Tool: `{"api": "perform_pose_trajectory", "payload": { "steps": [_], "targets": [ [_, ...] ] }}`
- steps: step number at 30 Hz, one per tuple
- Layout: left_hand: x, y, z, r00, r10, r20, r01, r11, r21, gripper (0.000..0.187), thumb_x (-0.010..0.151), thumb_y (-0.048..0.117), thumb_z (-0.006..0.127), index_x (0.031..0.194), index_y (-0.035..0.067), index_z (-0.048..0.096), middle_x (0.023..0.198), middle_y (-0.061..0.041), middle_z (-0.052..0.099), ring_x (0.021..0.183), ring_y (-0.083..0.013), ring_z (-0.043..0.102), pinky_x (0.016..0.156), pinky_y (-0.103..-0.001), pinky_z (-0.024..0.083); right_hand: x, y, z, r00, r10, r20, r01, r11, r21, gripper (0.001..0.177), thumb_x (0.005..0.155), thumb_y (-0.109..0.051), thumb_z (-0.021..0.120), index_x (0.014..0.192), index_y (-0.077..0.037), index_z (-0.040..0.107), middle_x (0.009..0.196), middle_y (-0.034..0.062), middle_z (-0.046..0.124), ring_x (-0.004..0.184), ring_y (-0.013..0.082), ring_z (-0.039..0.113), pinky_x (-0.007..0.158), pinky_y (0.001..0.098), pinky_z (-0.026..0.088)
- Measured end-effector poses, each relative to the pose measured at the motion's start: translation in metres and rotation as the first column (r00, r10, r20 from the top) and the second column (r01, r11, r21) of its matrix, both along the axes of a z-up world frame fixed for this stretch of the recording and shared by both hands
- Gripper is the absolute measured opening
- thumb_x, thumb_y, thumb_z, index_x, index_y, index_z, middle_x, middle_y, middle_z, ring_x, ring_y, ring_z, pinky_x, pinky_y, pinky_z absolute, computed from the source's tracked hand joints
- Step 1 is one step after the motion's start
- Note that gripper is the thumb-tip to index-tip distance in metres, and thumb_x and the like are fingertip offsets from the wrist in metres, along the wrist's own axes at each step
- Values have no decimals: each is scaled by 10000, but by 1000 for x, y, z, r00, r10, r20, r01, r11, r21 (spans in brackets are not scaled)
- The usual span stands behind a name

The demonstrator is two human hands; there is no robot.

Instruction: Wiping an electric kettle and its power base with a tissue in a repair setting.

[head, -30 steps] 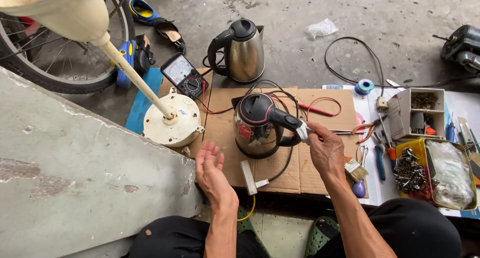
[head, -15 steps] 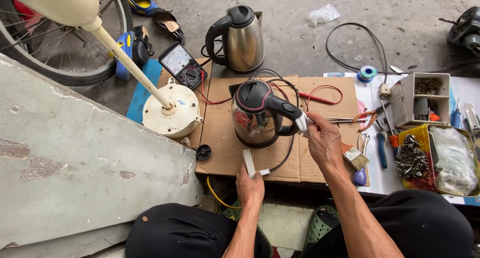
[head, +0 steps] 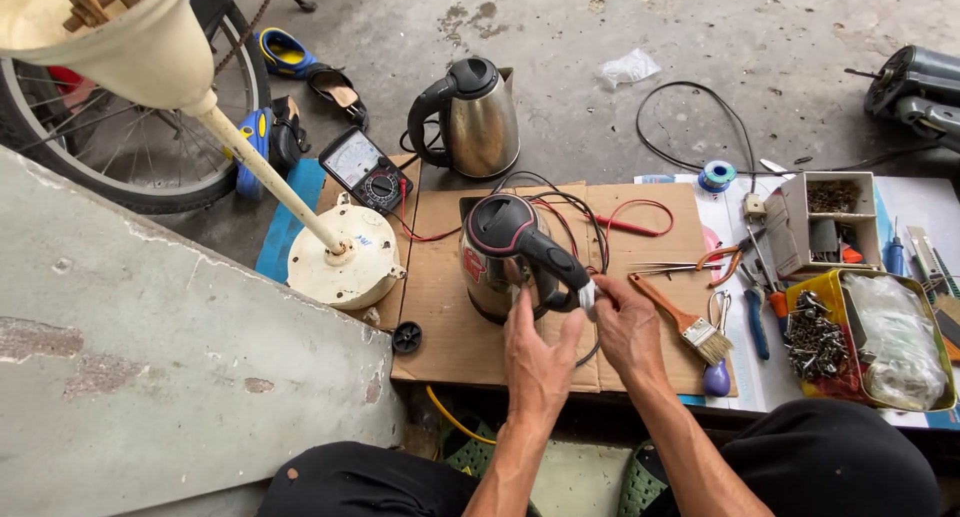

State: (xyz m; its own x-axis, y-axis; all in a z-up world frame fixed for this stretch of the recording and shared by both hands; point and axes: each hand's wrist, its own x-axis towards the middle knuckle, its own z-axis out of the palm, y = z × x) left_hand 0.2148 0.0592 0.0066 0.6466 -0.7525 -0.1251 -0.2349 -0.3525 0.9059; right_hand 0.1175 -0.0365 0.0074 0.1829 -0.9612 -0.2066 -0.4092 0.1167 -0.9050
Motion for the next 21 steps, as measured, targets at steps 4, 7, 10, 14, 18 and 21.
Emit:
{"api": "perform_pose_trajectory", "payload": {
  "steps": [4, 7, 10, 14, 18, 21],
  "targets": [
    [-6, -10, 10, 991, 29, 134, -22, 998, -53, 1030, 926, 622, 732, 1684, 29, 366, 1588, -217, 545, 1451, -354, 537, 1172, -456, 458, 7, 23, -26, 989, 23, 146, -25, 1000, 9, 199, 954, -109, 666, 1013, -143, 853, 874, -27, 795, 850, 104, 669, 756, 289, 522],
    [3, -1, 31, 993, 63, 101, -67, 997, 41, 942, 931, 588, 750, 1647, 73, 419, 1407, -157, 670, 1296, -290, 646, 1067, -437, 552, 17, 54, -25, 975, 69, 211, -83, 995, 57, 130, 1014, -212, 730, 931, -148, 806, 846, -34, 754, 840, 94, 632, 731, 294, 526],
    [31, 10, 33, 992, 73, 107, -88, 986, 141, 671, 981, 488, 732, 1518, 136, 536, 1305, -106, 744, 1168, -263, 741, 944, -442, 642, 32, 75, -33, 950, 198, 240, -210, 977, 23, 182, 1031, -182, 671, 1136, -160, 817, 1064, -33, 825, 1007, 91, 703, 908, 280, 553],
    [69, 17, 15, 973, -45, 228, -9, 973, 231, 440, 1008, 446, 721, 1298, 133, 611, 1138, -183, 835, 1033, -429, 790, 892, -522, 592, 44, 87, -61, 936, 237, 261, -250, 968, 21, 422, 987, -71, 629, 1350, -151, 829, 1309, 6, 882, 1183, 116, 789, 1068, 256, 564],
    [70, 17, 48, 994, -91, 63, 61, 924, 378, 430, 1075, 391, 672, 1421, 177, 534, 1211, -121, 824, 1061, -305, 837, 893, -451, 705, 39, 92, -65, 955, 219, 199, -242, 966, 97, 341, 981, -115, 632, 1237, -167, 852, 1150, -28, 880, 1059, 121, 762, 1005, 263, 540],
    [75, 19, 45, 985, -102, 139, 39, 918, 395, 547, 1033, 437, 657, 1517, 209, 539, 1250, -134, 812, 1134, -350, 774, 970, -492, 594, 31, 104, -54, 963, 227, 146, -262, 920, 291, 341, 1009, -144, 592, 1236, -216, 836, 934, -3, 762, 747, 131, 584, 753, 284, 490]
  ]
}}
